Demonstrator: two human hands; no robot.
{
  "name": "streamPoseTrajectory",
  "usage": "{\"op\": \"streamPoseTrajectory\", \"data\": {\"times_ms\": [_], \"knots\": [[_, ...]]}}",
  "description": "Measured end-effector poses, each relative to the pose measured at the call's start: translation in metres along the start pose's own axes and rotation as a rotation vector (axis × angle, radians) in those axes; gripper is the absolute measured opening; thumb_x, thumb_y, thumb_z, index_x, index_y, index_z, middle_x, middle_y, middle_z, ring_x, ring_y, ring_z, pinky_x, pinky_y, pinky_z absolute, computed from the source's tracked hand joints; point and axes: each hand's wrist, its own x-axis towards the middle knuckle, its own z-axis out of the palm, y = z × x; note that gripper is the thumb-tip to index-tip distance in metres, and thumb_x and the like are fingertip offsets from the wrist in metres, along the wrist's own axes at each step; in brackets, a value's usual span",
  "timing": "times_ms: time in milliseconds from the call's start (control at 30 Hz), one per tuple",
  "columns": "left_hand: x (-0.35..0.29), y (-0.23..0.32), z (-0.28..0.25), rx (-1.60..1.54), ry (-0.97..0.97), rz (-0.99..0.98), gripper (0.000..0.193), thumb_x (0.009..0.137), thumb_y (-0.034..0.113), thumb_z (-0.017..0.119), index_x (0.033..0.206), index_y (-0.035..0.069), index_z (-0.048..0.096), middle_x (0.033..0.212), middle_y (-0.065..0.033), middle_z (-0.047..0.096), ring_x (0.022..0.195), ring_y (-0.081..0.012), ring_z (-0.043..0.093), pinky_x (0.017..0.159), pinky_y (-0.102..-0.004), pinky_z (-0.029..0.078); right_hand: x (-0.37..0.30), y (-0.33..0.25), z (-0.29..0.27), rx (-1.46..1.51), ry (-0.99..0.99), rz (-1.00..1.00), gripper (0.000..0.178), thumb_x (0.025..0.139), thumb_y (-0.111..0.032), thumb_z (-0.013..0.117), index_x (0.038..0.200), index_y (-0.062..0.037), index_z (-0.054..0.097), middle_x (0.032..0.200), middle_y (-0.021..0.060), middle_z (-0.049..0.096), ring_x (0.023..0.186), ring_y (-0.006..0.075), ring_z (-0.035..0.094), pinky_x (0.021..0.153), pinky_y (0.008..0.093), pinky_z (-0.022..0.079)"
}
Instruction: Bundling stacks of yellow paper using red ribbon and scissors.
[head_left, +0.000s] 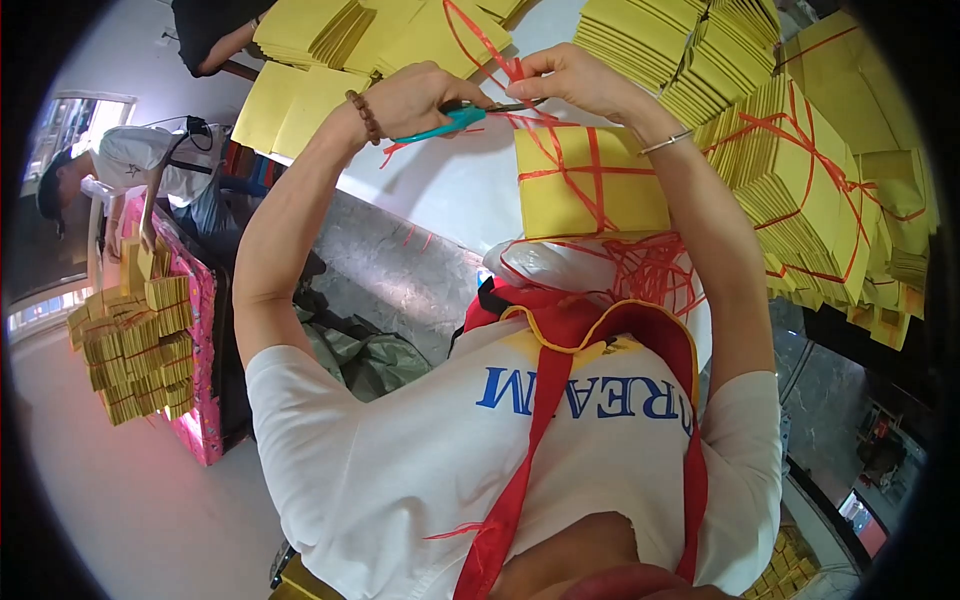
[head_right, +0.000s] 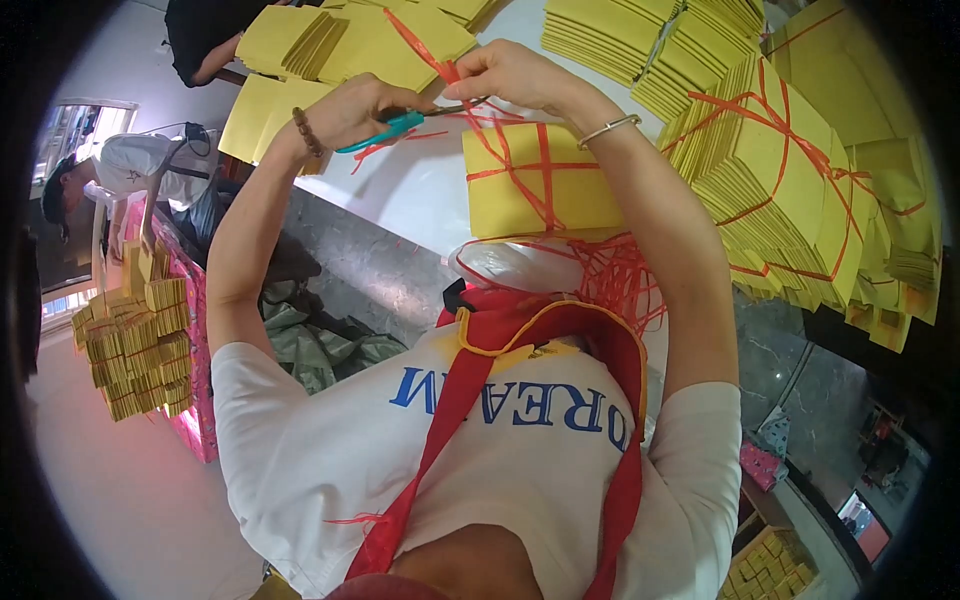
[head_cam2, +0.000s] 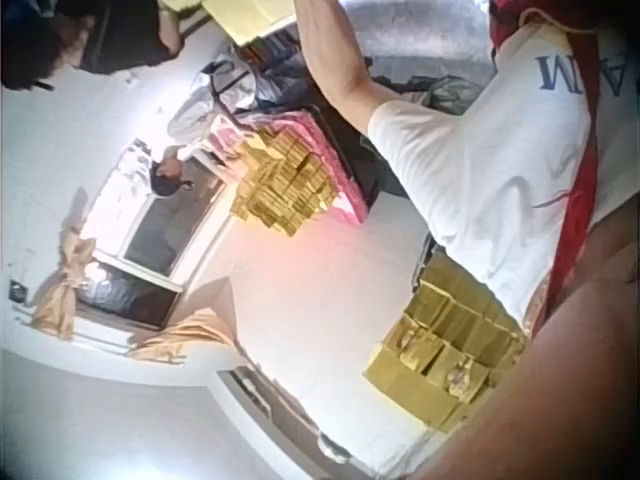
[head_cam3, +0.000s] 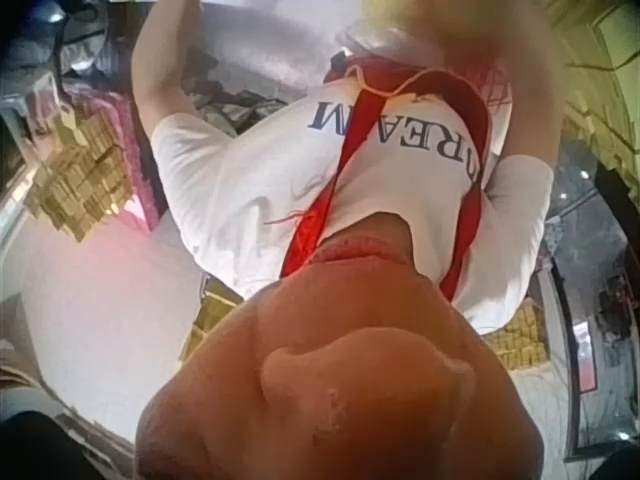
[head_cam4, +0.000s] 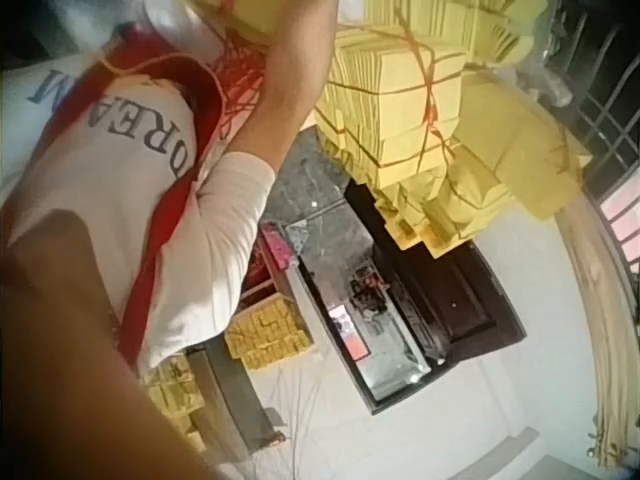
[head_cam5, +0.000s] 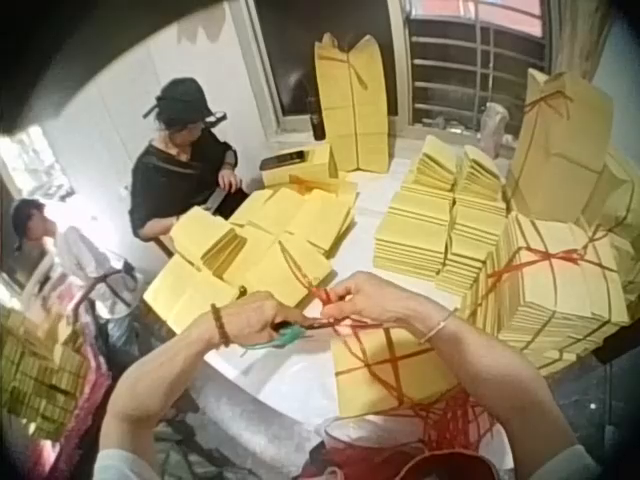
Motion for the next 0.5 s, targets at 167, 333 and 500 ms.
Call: {"op": "streamPoseTrajectory", "data": {"times_ms": [167, 333, 500], "knots": [[0.008, -0.012, 0.002, -0.142, -0.094, -0.181, 0.035, 0.073, 0.024, 0.065, 0.103, 0.008, 0.06, 0.076, -0.0113, 0.063, 0.068, -0.0209, 0.06, 0.062, -0.0322, 0.045, 0.001, -0.003, -0.016, -0.018, 0.12, -0.036, 0.024, 0.08, -0.025, 0.062, 0.07, -0.0036, 0.06, 0.066, -0.0033, 0.052, 0.066, 0.0046, 0.044, 0.066, 0.0219, 0.036], [0.069, -0.078, 0.057, -0.21, 0.204, -0.195, 0.033, 0.076, 0.03, 0.06, 0.1, 0.007, 0.06, 0.083, -0.0109, 0.063, 0.075, -0.0225, 0.06, 0.068, -0.032, 0.046, 0.007, -0.005, -0.041, 0.13, 0.473, -0.025, 0.014, 0.078, -0.017, 0.062, 0.08, -0.0029, 0.062, 0.07, 0.0006, 0.06, 0.065, 0.0116, 0.053, 0.063, 0.0249, 0.041], [0.135, -0.108, 0.11, 0.061, 0.355, -0.478, 0.036, 0.075, 0.032, 0.058, 0.103, 0.009, 0.058, 0.088, -0.0152, 0.063, 0.084, -0.0265, 0.061, 0.074, -0.0354, 0.047, 0.007, -0.025, -0.044, 0.07, 0.543, 0.016, 0.019, 0.079, -0.021, 0.062, 0.072, -0.0042, 0.062, 0.067, -0.0024, 0.056, 0.063, 0.0066, 0.046, 0.06, 0.0221, 0.038]]}}
